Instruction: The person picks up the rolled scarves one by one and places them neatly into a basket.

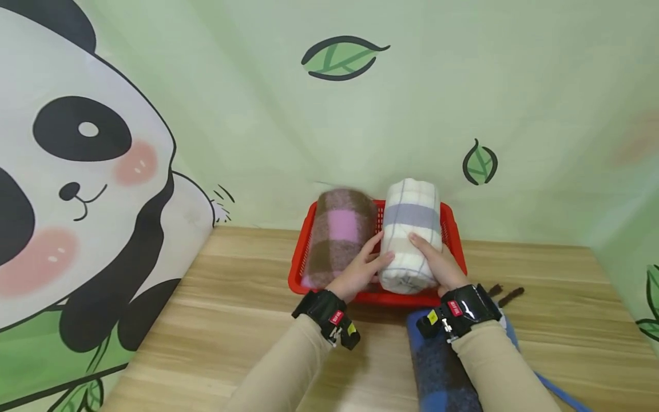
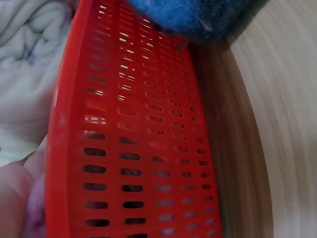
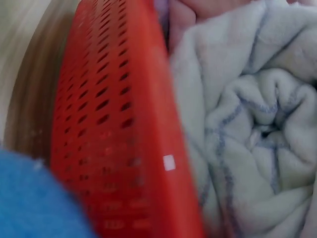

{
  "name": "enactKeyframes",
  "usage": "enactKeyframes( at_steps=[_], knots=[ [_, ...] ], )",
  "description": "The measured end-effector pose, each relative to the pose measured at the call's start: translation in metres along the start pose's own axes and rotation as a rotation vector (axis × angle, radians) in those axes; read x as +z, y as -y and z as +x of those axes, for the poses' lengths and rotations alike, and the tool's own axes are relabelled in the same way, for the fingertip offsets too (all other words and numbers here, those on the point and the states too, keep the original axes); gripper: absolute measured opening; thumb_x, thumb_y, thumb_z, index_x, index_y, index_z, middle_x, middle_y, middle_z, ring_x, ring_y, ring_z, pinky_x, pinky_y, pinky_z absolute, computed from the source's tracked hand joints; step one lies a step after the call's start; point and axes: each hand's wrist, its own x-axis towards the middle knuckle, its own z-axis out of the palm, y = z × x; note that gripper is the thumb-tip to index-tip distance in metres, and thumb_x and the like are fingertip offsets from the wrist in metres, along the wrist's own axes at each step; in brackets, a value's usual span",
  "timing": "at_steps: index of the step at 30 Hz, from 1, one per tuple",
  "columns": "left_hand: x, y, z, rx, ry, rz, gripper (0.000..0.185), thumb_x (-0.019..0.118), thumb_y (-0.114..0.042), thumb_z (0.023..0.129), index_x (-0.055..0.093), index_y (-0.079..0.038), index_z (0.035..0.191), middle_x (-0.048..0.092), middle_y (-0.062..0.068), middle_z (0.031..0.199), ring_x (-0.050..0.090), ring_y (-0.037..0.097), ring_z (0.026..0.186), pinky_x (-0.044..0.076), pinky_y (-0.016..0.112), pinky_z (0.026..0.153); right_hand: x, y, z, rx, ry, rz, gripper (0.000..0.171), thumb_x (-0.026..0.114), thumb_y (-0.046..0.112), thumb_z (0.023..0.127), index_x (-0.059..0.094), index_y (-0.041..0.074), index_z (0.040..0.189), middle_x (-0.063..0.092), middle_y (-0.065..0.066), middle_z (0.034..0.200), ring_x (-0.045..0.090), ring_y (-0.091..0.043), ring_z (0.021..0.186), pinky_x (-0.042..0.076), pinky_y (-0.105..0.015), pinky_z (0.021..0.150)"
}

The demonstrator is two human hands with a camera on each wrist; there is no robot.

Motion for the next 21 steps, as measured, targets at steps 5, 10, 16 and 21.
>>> enactKeyframes(
  at_steps=[5,10,16,21],
  knots=[
    [-0.009,0.002,0.004,-0.137,0.063,-0.146,0.062,0.052,-0.026,0.095,0.020,-0.027,0.148,0.036,0.012,0.137,0.047,0.026,0.114,0.042,0.046,0.092,-0.003,-0.006,0.004,0.060,0.019,0.038,0.074,0.052,0.057,0.086,0.023,0.012,0.136,0.051,0.001,0.102,0.053,-0.013,0.089,0.043,-0.031,0.080],
    [-0.015,0.001,0.006,-0.221,0.120,-0.306,0.059,0.046,-0.033,0.096,0.019,-0.028,0.148,0.032,0.010,0.139,0.040,0.036,0.120,0.031,0.053,0.100,-0.004,-0.009,0.008,0.120,0.016,0.026,0.080,0.051,0.061,0.084,0.022,0.009,0.137,0.046,-0.003,0.109,0.049,-0.014,0.094,0.039,-0.030,0.083],
    [-0.013,-0.001,0.007,-0.260,0.121,-0.276,0.063,0.046,-0.036,0.096,0.015,-0.023,0.149,0.033,0.009,0.138,0.038,0.034,0.122,0.032,0.052,0.099,-0.006,-0.015,0.013,0.137,0.050,-0.017,0.073,0.046,0.059,0.087,0.025,0.005,0.132,0.043,-0.005,0.111,0.047,-0.015,0.095,0.038,-0.029,0.082],
    [-0.010,0.002,0.010,-0.289,0.075,-0.200,0.072,0.053,-0.035,0.093,0.012,-0.019,0.150,0.029,0.010,0.142,0.036,0.030,0.124,0.033,0.052,0.098,-0.007,-0.018,0.017,0.175,0.063,-0.026,0.076,0.046,0.059,0.087,0.023,0.004,0.134,0.041,-0.007,0.111,0.046,-0.016,0.093,0.042,-0.028,0.078]
  ],
)
